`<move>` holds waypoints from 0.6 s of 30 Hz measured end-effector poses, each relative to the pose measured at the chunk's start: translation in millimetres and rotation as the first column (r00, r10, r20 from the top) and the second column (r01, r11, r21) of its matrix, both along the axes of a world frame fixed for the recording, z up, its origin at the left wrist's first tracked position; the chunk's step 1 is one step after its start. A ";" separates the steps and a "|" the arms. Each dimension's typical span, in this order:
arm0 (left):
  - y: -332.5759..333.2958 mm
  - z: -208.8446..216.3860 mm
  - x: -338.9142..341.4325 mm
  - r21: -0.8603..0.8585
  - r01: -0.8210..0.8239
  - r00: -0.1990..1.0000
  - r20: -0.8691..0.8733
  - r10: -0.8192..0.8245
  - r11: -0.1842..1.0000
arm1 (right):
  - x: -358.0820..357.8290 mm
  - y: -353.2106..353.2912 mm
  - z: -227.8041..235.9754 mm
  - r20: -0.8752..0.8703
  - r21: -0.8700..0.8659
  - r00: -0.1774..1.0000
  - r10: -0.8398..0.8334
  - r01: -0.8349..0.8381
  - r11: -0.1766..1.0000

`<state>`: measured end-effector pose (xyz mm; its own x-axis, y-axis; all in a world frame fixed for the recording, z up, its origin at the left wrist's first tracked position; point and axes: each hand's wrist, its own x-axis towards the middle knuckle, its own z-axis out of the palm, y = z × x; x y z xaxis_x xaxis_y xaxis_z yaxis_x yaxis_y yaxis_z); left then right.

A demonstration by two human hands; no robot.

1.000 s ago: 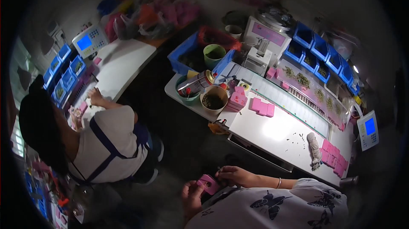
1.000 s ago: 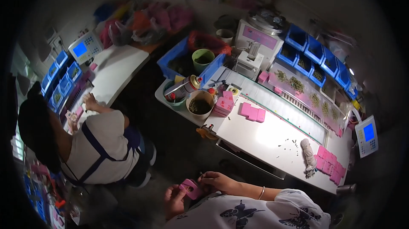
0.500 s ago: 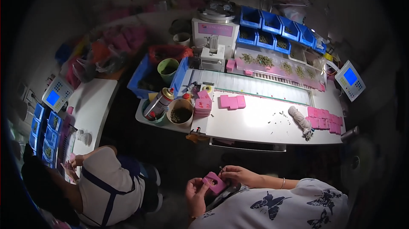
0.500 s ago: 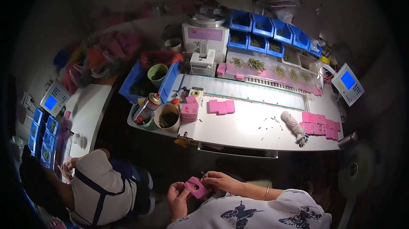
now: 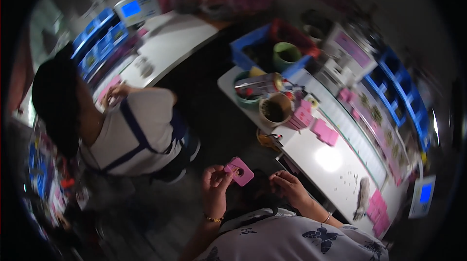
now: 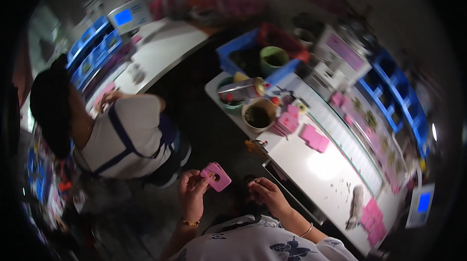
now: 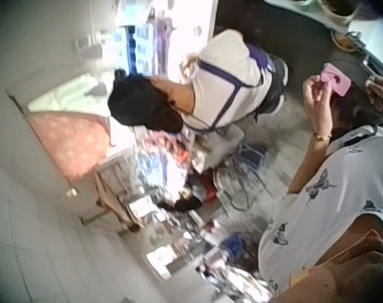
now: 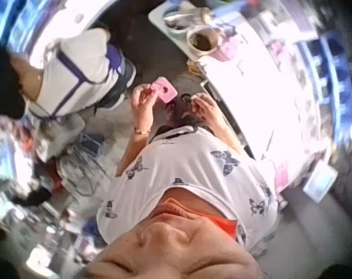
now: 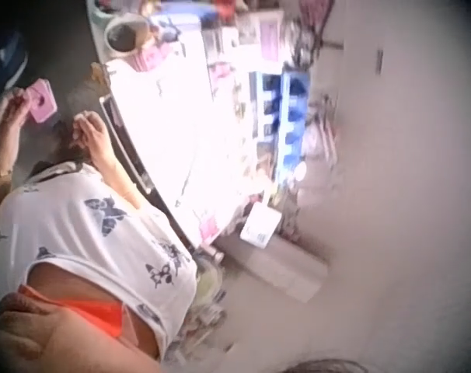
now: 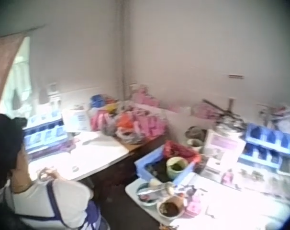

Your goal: The recorder is assembling small herbal or decorative charms by placing dried materials and metal rings into pink silicone molds.

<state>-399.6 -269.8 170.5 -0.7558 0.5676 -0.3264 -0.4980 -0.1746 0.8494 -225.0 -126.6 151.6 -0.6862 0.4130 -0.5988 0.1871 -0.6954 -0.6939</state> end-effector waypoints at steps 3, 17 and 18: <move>-4.7 4.2 3.7 0.006 -0.071 0.997 0.035 0.071 0.997 | -14.5 12.1 -11.8 0.023 -0.021 0.987 0.158 -0.157 0.987; -212.0 -20.9 57.2 -0.337 -0.532 0.842 -0.116 0.526 0.777 | -149.2 -126.7 -16.1 0.200 0.239 0.531 0.823 -0.841 0.485; -233.6 -27.3 61.6 -0.345 -0.583 0.808 -0.152 0.569 0.736 | -154.0 -148.3 -19.9 0.192 0.148 0.528 0.827 -0.849 0.507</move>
<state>-338.0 -503.3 143.2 -0.9140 -0.1326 -0.3834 -0.3725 -0.0999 0.9226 -378.9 -274.9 131.6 -0.7277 -0.2139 -0.6517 0.6718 -0.0303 -0.7402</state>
